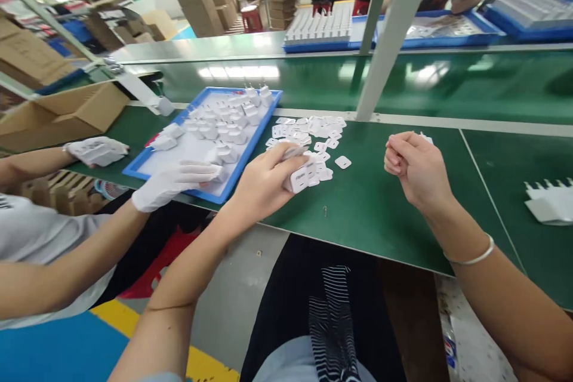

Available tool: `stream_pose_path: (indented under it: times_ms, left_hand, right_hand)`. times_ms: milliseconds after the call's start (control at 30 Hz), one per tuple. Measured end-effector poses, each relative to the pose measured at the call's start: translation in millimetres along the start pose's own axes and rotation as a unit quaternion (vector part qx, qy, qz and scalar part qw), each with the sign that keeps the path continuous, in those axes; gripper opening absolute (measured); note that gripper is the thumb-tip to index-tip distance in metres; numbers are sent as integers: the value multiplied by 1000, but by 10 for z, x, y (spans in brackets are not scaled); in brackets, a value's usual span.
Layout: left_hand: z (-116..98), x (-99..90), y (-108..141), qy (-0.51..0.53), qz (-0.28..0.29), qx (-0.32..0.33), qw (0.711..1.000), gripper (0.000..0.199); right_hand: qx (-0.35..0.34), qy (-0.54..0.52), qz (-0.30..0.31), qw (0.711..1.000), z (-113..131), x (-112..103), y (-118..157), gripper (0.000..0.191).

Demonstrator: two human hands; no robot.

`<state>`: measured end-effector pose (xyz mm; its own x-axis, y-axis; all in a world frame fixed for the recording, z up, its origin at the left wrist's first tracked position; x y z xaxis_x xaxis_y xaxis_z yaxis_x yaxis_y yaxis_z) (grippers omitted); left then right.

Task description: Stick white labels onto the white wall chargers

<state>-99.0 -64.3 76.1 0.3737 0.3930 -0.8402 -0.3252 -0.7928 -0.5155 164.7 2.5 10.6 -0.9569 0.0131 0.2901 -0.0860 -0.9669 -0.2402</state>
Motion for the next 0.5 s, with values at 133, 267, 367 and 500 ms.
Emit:
stream_pose_path:
  times_ms: [133, 267, 367, 500]
  left_hand:
    - [176, -395, 326, -203, 73, -20, 976, 28]
    - [260, -410, 421, -335, 172, 3, 926, 32]
    - [268, -294, 400, -388, 250, -26, 887, 36]
    - [438, -227, 304, -405, 257, -93, 872, 39]
  right_hand:
    - [-1, 15, 53, 999, 8, 71, 111, 17]
    - [-18, 58, 95, 994, -46, 115, 163, 19]
    - [-33, 107, 127, 986, -110, 129, 164, 23]
    - [-35, 138, 159, 977, -178, 125, 167, 28]
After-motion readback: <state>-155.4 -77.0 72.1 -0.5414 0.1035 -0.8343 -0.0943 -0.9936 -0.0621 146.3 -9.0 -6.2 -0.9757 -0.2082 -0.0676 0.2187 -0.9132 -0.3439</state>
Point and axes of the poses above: each hand's wrist, its own y-axis away from the middle knuckle, its own x-axis out of the palm, z = x × y, the point moved 2 cm from there along -y, towards the middle knuckle, and after that the axes turned 14 degrees about -x, right-handed, at the moved point
